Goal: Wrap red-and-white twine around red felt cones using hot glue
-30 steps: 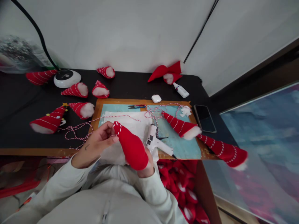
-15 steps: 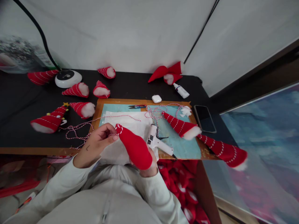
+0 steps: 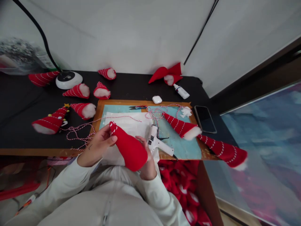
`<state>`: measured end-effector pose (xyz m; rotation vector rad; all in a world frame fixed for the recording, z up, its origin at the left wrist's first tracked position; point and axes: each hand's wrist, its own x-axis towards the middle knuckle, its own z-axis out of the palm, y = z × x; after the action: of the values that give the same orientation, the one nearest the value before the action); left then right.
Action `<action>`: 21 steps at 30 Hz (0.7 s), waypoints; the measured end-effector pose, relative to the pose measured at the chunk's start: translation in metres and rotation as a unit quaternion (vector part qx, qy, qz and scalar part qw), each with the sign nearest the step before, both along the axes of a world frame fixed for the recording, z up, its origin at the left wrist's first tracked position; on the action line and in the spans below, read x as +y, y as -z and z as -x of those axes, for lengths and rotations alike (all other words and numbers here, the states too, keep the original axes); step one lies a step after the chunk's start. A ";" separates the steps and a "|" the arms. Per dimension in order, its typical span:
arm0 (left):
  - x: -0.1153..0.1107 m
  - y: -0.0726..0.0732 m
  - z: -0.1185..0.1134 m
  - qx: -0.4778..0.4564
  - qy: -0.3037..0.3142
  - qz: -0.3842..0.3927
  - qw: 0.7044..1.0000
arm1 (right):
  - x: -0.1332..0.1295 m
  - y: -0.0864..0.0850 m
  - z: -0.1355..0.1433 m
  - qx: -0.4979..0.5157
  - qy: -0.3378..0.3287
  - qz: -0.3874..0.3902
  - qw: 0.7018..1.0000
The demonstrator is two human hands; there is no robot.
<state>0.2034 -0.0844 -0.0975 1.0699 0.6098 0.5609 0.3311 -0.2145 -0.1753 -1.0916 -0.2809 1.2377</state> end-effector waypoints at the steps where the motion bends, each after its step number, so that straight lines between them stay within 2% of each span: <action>1: 0.001 0.001 0.000 0.000 -0.009 -0.006 1.000 | -0.003 -0.004 0.001 -0.017 0.046 -0.023 0.999; 3: 0.003 0.002 -0.002 0.000 -0.029 -0.016 0.999 | -0.009 -0.011 0.002 -0.070 0.118 -0.088 0.987; 4: 0.003 0.001 -0.002 -0.001 -0.038 -0.016 0.999 | -0.011 -0.013 0.003 -0.106 0.127 -0.121 0.979; 7: 0.003 0.001 -0.005 -0.003 -0.057 -0.001 0.998 | -0.012 -0.013 0.006 -0.231 0.084 -0.171 0.954; 10: 0.002 0.002 -0.006 -0.001 -0.053 0.009 0.999 | -0.010 -0.006 0.009 -0.300 0.070 -0.146 0.940; 13: 0.000 0.003 -0.006 -0.004 -0.026 0.006 1.000 | -0.010 0.000 0.012 -0.268 0.079 -0.102 0.955; 18: 0.003 0.003 -0.003 -0.025 0.038 0.024 0.999 | -0.006 0.001 0.011 -0.120 0.084 -0.078 0.986; 21: 0.003 -0.002 -0.002 -0.018 0.073 0.029 0.997 | 0.001 -0.002 0.008 -0.124 0.063 -0.043 0.989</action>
<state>0.2054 -0.0816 -0.0955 1.0376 0.5089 0.4327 0.3233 -0.2137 -0.1730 -1.1704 -0.4440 0.9697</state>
